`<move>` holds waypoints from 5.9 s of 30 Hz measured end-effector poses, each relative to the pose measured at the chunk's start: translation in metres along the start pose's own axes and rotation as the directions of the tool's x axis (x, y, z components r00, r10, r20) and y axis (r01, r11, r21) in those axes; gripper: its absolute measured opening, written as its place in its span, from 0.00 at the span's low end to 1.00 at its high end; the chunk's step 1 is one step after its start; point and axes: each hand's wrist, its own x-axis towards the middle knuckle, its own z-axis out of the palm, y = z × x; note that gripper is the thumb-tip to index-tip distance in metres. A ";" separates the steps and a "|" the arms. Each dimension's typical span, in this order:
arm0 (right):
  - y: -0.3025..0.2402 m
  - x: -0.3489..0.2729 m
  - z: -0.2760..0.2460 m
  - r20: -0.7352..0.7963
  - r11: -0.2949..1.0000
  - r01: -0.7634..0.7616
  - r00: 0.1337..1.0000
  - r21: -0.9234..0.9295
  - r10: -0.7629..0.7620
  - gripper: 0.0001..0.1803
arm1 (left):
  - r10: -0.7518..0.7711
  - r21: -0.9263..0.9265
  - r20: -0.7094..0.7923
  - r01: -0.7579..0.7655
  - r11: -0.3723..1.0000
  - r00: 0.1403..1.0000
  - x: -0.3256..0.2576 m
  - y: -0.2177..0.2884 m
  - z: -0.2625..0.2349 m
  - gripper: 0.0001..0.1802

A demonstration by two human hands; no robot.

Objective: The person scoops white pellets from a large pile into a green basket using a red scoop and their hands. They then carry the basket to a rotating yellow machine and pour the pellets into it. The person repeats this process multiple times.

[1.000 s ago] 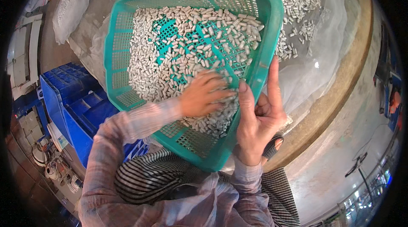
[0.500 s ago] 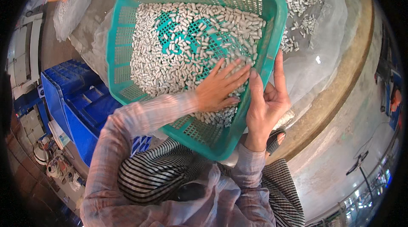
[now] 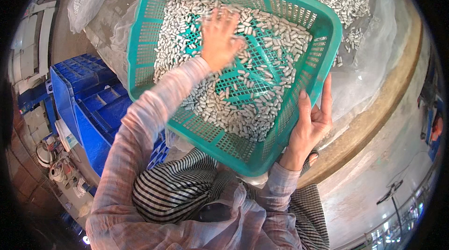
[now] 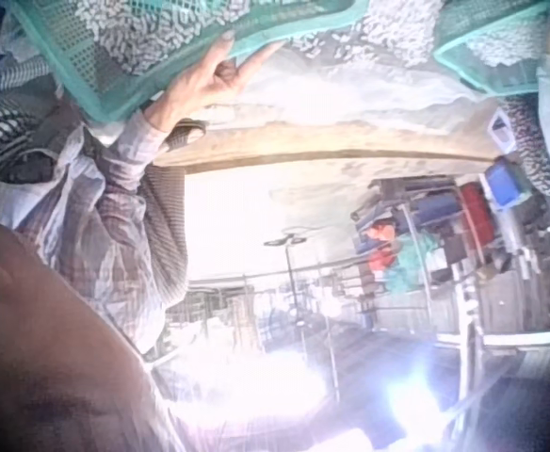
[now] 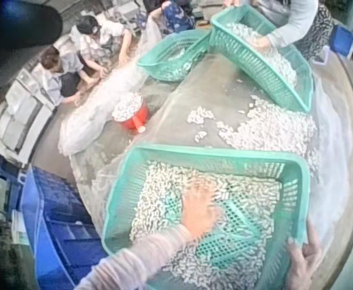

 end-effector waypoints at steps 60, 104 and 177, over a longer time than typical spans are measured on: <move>-0.002 -0.001 0.017 0.057 0.982 0.050 0.998 -0.184 -0.040 0.26 | 0.179 -0.183 0.021 -0.172 0.968 0.984 -0.036 0.090 0.006 0.44; -0.028 0.016 0.026 0.067 0.972 0.135 0.990 -0.193 -0.124 0.24 | 0.496 -0.198 0.320 -0.455 0.868 0.807 -0.053 0.073 -0.013 0.39; -0.034 0.008 0.015 0.108 0.951 0.024 0.994 -0.309 0.010 0.26 | 0.146 -0.391 -0.040 -0.150 0.908 0.988 -0.008 0.125 0.026 0.36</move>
